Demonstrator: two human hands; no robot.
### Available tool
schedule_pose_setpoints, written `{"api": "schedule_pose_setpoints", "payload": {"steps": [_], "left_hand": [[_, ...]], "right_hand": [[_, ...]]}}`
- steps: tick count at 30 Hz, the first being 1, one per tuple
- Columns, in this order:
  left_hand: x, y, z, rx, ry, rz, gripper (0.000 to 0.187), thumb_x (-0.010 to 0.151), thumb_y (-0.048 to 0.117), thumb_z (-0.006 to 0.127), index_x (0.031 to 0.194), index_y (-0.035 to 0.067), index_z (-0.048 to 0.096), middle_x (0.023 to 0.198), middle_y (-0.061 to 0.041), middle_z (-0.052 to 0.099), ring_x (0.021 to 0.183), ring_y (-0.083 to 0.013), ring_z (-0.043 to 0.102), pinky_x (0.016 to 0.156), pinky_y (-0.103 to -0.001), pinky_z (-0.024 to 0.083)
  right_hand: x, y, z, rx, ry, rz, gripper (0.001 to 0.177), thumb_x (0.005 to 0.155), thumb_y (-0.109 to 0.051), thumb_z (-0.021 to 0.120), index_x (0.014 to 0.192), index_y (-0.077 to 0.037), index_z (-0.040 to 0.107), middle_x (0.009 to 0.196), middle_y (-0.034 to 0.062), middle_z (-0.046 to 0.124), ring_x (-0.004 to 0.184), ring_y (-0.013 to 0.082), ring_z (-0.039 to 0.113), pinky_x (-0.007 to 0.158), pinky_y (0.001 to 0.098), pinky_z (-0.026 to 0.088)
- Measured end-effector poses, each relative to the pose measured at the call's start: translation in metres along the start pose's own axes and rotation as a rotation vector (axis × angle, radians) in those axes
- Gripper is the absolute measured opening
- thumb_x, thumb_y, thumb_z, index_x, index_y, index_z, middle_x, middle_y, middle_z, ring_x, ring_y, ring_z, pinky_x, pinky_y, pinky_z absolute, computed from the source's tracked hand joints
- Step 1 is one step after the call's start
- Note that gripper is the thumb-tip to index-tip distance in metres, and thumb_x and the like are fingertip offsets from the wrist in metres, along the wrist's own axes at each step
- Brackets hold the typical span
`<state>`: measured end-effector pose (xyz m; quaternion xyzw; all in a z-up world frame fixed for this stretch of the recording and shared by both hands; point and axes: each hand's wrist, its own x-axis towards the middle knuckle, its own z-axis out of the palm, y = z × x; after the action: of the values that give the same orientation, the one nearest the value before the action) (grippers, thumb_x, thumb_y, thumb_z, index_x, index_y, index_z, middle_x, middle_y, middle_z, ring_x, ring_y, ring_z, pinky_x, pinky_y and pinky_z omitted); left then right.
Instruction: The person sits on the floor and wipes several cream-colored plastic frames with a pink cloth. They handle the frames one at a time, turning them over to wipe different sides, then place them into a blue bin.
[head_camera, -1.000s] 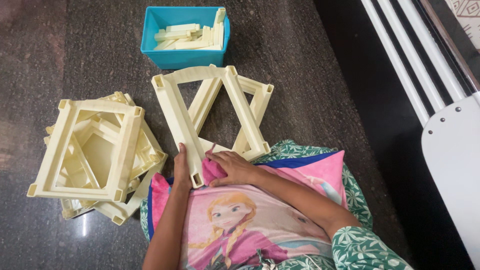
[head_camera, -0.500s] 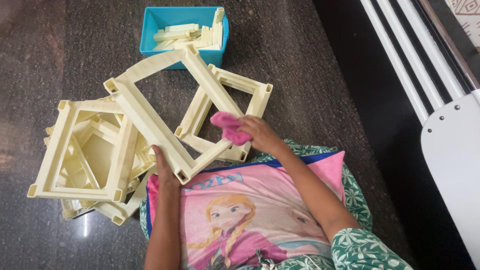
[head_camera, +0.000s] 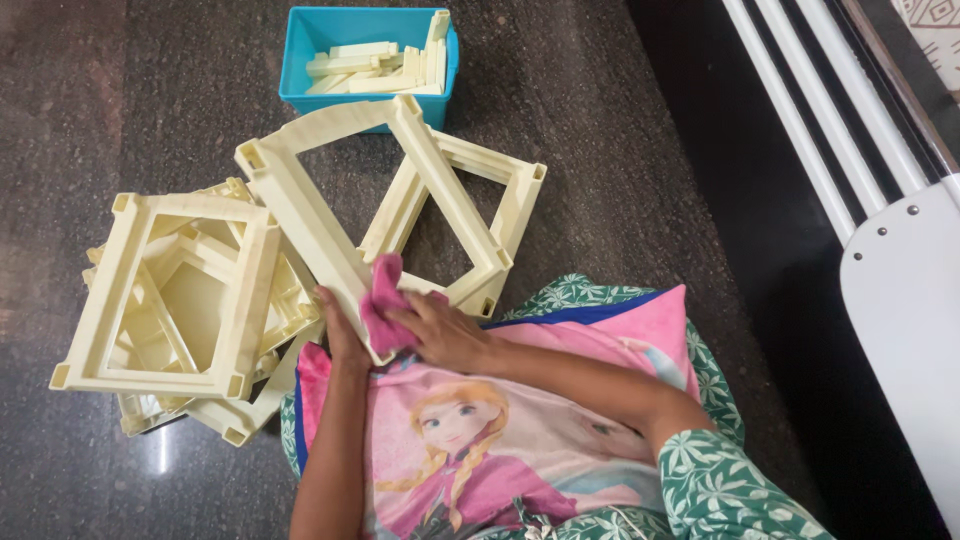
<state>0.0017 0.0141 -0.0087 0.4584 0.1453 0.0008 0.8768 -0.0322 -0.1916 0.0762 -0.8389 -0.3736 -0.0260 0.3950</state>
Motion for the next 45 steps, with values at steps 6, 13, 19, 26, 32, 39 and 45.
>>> {"api": "schedule_pose_setpoints", "payload": {"steps": [6, 13, 19, 26, 32, 39, 45], "left_hand": [[-0.004, -0.009, 0.004, 0.114, -0.043, -0.081, 0.077, 0.097, 0.068, 0.035, 0.140, 0.006, 0.049, 0.125, -0.013, 0.066, 0.105, -0.0235, 0.070, 0.090, -0.039, 0.059], [-0.004, -0.029, -0.013, 0.447, -0.109, 0.054, 0.060, 0.103, 0.053, 0.053, 0.102, -0.004, 0.071, 0.083, -0.007, 0.072, 0.069, -0.0136, 0.066, 0.061, -0.029, 0.054], [-0.003, -0.029, -0.022, 0.393, -0.078, 0.062, 0.052, 0.100, 0.047, 0.060, 0.103, -0.003, 0.070, 0.084, -0.006, 0.071, 0.067, -0.0112, 0.065, 0.059, -0.028, 0.053], [0.002, -0.029, -0.017, 0.394, 0.034, 0.028, 0.051, 0.100, 0.044, 0.066, 0.105, -0.006, 0.069, 0.086, -0.008, 0.070, 0.068, -0.0150, 0.064, 0.060, -0.031, 0.052], [0.002, -0.007, -0.018, 0.119, 0.125, 0.124, 0.054, 0.099, 0.045, 0.064, 0.127, -0.001, 0.059, 0.107, -0.011, 0.070, 0.088, -0.0184, 0.071, 0.077, -0.033, 0.060], [0.003, 0.001, -0.010, 0.072, 0.165, 0.142, 0.058, 0.099, 0.048, 0.064, 0.126, -0.003, 0.060, 0.108, -0.013, 0.070, 0.090, -0.0208, 0.070, 0.079, -0.036, 0.060], [0.000, 0.008, -0.008, 0.049, 0.188, 0.131, 0.062, 0.100, 0.052, 0.059, 0.128, -0.003, 0.060, 0.111, -0.014, 0.071, 0.093, -0.0226, 0.071, 0.083, -0.035, 0.059]], "right_hand": [[0.093, 0.016, -0.009, -0.160, 0.264, -0.035, 0.063, 0.093, -0.019, 0.071, 0.149, -0.005, 0.047, 0.148, 0.0286, 0.043, 0.128, 0.0453, 0.059, 0.100, 0.0443, 0.058], [0.201, 0.081, -0.072, -0.273, 0.549, 0.260, 0.068, 0.097, -0.011, 0.069, 0.155, 0.001, 0.034, 0.153, 0.0285, 0.040, 0.118, 0.0401, 0.062, 0.088, 0.0360, 0.063], [0.177, 0.145, -0.116, -0.554, 0.429, 0.521, 0.068, 0.078, 0.002, 0.074, 0.143, -0.008, 0.056, 0.147, 0.0095, 0.053, 0.134, 0.0316, 0.052, 0.108, 0.0389, 0.054], [0.084, 0.203, -0.135, -0.567, 0.136, 0.737, 0.050, 0.078, -0.024, 0.087, 0.124, -0.014, 0.070, 0.137, 0.0138, 0.061, 0.124, 0.0338, 0.060, 0.108, 0.0452, 0.049], [0.006, 0.180, -0.084, -0.453, -0.017, 0.575, 0.062, 0.073, -0.020, 0.083, 0.129, -0.006, 0.061, 0.131, 0.0195, 0.061, 0.116, 0.0374, 0.062, 0.098, 0.0484, 0.052], [-0.007, 0.096, -0.039, -0.348, -0.096, 0.434, 0.046, 0.088, -0.005, 0.064, 0.133, -0.012, 0.063, 0.135, 0.0201, 0.054, 0.116, 0.0368, 0.063, 0.096, 0.0454, 0.056], [0.003, 0.016, 0.002, -0.028, -0.100, 0.137, 0.060, 0.073, -0.008, 0.073, 0.132, -0.016, 0.064, 0.137, 0.0214, 0.053, 0.119, 0.0397, 0.060, 0.097, 0.0452, 0.051]]}}
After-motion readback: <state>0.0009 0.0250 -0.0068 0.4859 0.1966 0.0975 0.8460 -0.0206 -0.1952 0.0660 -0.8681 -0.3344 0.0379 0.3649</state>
